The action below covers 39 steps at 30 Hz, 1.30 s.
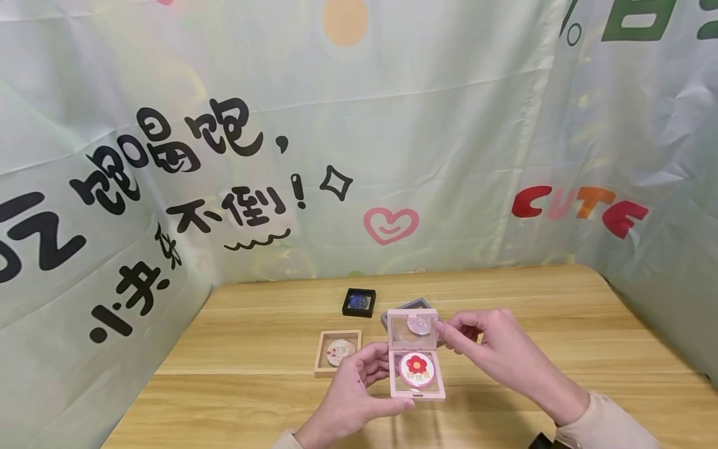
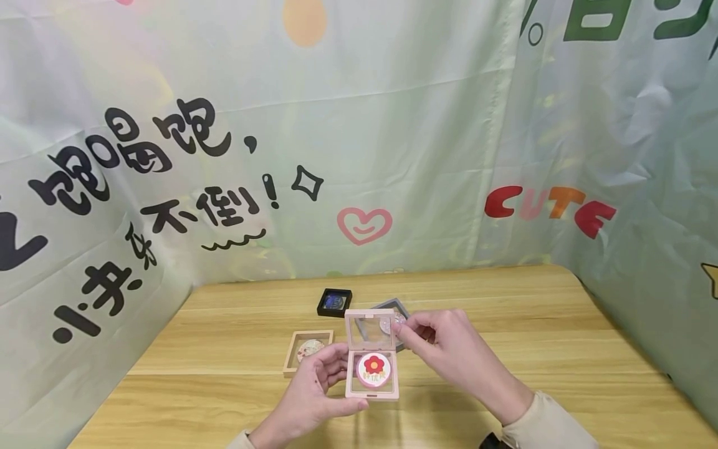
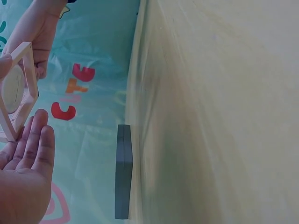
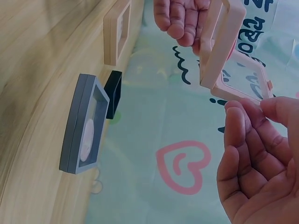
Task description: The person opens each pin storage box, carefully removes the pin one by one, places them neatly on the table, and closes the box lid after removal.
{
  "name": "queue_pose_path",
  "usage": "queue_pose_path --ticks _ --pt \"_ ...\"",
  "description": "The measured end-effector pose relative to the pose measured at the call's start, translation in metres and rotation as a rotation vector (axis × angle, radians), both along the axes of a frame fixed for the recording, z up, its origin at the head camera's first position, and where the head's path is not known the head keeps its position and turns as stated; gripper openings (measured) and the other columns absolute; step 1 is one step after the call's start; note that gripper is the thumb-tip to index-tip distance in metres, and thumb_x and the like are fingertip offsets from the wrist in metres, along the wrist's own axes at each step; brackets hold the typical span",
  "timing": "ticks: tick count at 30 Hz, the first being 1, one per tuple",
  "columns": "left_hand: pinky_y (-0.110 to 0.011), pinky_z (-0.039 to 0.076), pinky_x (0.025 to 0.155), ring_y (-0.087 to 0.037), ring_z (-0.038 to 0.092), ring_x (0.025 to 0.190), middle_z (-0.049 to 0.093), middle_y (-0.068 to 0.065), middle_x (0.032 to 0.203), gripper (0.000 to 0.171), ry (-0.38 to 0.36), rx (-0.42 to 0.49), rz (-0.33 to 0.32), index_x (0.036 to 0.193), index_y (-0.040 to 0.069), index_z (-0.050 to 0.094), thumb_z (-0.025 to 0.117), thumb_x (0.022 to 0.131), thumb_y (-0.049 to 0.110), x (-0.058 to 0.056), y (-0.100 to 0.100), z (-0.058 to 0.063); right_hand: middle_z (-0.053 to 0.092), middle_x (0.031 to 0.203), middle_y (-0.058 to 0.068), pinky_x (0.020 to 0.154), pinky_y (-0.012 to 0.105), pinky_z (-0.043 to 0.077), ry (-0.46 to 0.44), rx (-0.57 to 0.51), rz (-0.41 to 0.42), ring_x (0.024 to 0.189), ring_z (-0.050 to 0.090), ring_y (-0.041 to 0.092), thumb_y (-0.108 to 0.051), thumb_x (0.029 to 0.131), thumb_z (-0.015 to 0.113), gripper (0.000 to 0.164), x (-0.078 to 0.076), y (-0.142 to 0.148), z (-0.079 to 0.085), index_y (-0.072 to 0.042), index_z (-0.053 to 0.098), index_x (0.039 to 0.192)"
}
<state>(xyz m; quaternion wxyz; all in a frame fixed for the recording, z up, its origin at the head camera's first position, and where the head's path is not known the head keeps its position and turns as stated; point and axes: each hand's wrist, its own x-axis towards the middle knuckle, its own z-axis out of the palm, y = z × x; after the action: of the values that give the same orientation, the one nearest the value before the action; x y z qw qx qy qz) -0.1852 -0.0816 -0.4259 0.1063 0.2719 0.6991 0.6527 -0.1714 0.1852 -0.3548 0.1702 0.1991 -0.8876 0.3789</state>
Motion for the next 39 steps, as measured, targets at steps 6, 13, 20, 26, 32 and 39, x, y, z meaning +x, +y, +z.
queue_pose_path --ticks 6,13,20,26,32,39 --pt "-0.034 0.058 0.109 -0.013 0.072 0.113 0.074 -0.013 0.129 0.067 -0.019 -0.006 0.002 0.143 0.005 0.062 0.091 0.082 0.005 -0.001 0.001 0.002 0.060 0.065 -0.025 0.053 0.022 0.047 0.021 0.001 0.023 0.061 0.054 -0.002 -0.028 0.101 0.076 0.027 0.002 -0.001 0.001 -0.037 0.072 0.076" --pt "-0.034 0.059 0.109 -0.014 0.072 0.113 0.074 -0.010 0.128 0.064 -0.025 -0.004 0.001 0.142 0.006 0.062 0.090 0.084 0.007 -0.002 0.001 0.001 0.072 0.082 -0.026 0.059 0.020 0.051 0.064 0.021 0.129 0.074 0.062 -0.006 -0.027 0.097 0.082 0.006 0.008 -0.003 0.005 -0.033 0.082 0.095" --pt "-0.033 0.059 0.108 -0.014 0.072 0.113 0.074 -0.007 0.128 0.064 -0.036 -0.010 0.003 0.142 0.009 0.063 0.091 0.084 0.009 -0.002 0.001 0.002 0.076 0.094 -0.022 0.063 0.019 0.052 0.075 0.106 0.222 0.086 0.067 -0.006 -0.034 0.095 0.083 0.010 0.012 -0.009 0.005 -0.028 0.083 0.104" --pt "-0.035 0.059 0.109 -0.014 0.072 0.113 0.074 -0.009 0.128 0.063 -0.030 -0.009 -0.002 0.142 0.010 0.063 0.090 0.085 0.009 -0.002 0.001 0.001 0.077 0.098 -0.018 0.065 0.018 0.052 0.057 0.158 0.232 0.087 0.064 -0.005 -0.029 0.092 0.086 0.021 0.015 -0.016 0.006 -0.023 0.083 0.112" --pt "-0.032 0.059 0.108 -0.013 0.072 0.113 0.074 -0.011 0.127 0.063 -0.019 0.001 -0.001 0.142 0.008 0.063 0.090 0.085 0.008 -0.002 0.001 0.000 0.079 0.106 -0.013 0.068 0.018 0.053 0.028 0.193 0.227 0.087 0.062 -0.004 -0.033 0.090 0.089 0.038 0.016 -0.022 0.007 -0.019 0.081 0.124" --pt "-0.037 0.059 0.109 -0.012 0.072 0.113 0.075 -0.007 0.128 0.063 -0.031 -0.001 -0.001 0.142 0.011 0.064 0.091 0.084 0.009 -0.001 0.001 0.000 0.079 0.111 -0.010 0.066 0.017 0.054 0.008 0.214 0.236 0.085 0.059 -0.004 -0.031 0.087 0.091 0.045 0.015 -0.027 0.007 -0.017 0.079 0.128"
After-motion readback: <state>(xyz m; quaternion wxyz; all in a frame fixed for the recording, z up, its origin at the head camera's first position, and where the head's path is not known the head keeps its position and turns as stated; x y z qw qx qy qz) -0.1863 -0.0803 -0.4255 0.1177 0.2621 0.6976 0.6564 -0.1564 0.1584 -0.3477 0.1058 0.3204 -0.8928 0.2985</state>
